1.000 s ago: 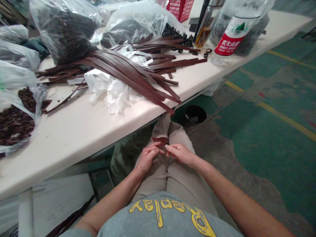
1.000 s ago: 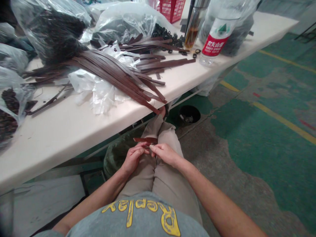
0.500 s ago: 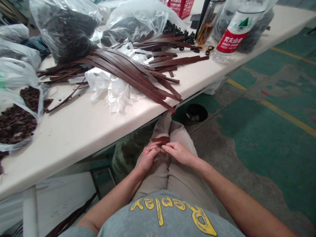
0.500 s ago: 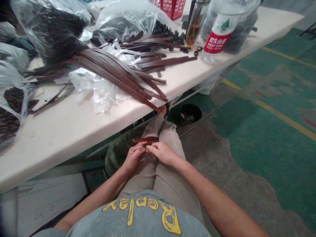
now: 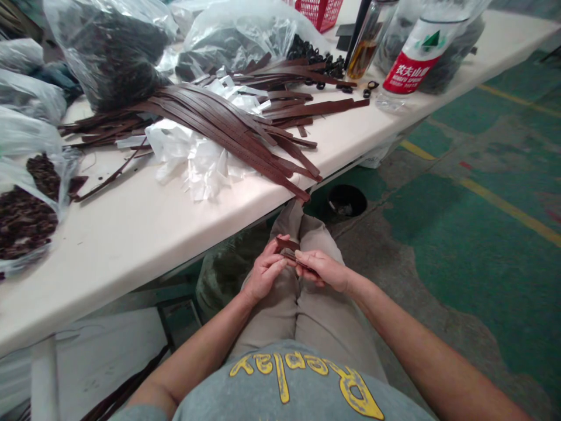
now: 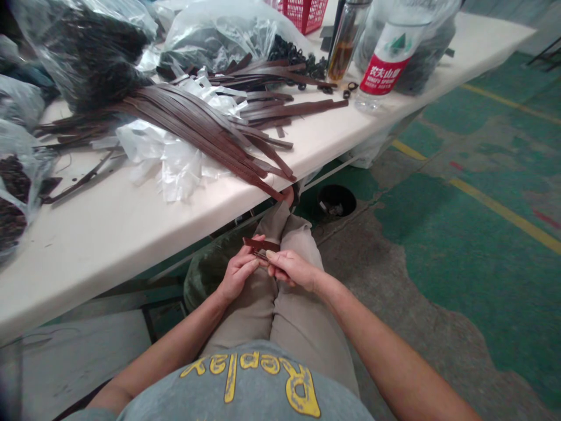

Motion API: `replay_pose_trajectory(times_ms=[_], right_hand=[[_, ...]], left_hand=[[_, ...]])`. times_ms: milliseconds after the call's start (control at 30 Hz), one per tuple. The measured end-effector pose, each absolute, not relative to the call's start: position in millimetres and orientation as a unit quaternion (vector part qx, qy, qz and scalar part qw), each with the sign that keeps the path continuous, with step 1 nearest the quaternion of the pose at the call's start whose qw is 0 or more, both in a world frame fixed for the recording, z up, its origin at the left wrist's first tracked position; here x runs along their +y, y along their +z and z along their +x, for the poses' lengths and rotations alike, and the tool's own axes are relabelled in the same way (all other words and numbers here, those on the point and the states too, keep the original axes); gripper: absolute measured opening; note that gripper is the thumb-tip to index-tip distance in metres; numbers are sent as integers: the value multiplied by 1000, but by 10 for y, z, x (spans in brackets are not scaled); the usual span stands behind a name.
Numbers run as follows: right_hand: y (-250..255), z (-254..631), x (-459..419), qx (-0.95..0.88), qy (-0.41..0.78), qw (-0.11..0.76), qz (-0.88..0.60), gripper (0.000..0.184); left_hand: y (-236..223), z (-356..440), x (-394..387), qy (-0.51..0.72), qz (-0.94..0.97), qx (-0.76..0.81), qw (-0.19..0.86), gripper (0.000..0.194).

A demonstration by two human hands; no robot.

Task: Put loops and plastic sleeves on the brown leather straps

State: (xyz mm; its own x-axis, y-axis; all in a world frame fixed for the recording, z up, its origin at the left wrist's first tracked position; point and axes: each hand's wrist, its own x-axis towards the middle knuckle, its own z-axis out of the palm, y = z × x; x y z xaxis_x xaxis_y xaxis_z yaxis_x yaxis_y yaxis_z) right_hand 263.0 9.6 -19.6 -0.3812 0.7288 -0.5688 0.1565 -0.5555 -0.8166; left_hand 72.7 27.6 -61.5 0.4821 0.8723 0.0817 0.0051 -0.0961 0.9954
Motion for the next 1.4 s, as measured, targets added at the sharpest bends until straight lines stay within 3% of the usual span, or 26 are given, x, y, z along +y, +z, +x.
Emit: replay_pose_trajectory(times_ms=[400,733,1400], right_hand=[[97,2977,202,-453,640,242,-572,59],[35,3078,64,-396,618,312,-603,53],[-57,3029,-71,-283,688,358,-564,52]], left_hand=[[-619,1140,676,362,636,266,627,32],[-528,1452,677,355,777,255,454,38],[-543,1485,619,330,824,252,385,37]])
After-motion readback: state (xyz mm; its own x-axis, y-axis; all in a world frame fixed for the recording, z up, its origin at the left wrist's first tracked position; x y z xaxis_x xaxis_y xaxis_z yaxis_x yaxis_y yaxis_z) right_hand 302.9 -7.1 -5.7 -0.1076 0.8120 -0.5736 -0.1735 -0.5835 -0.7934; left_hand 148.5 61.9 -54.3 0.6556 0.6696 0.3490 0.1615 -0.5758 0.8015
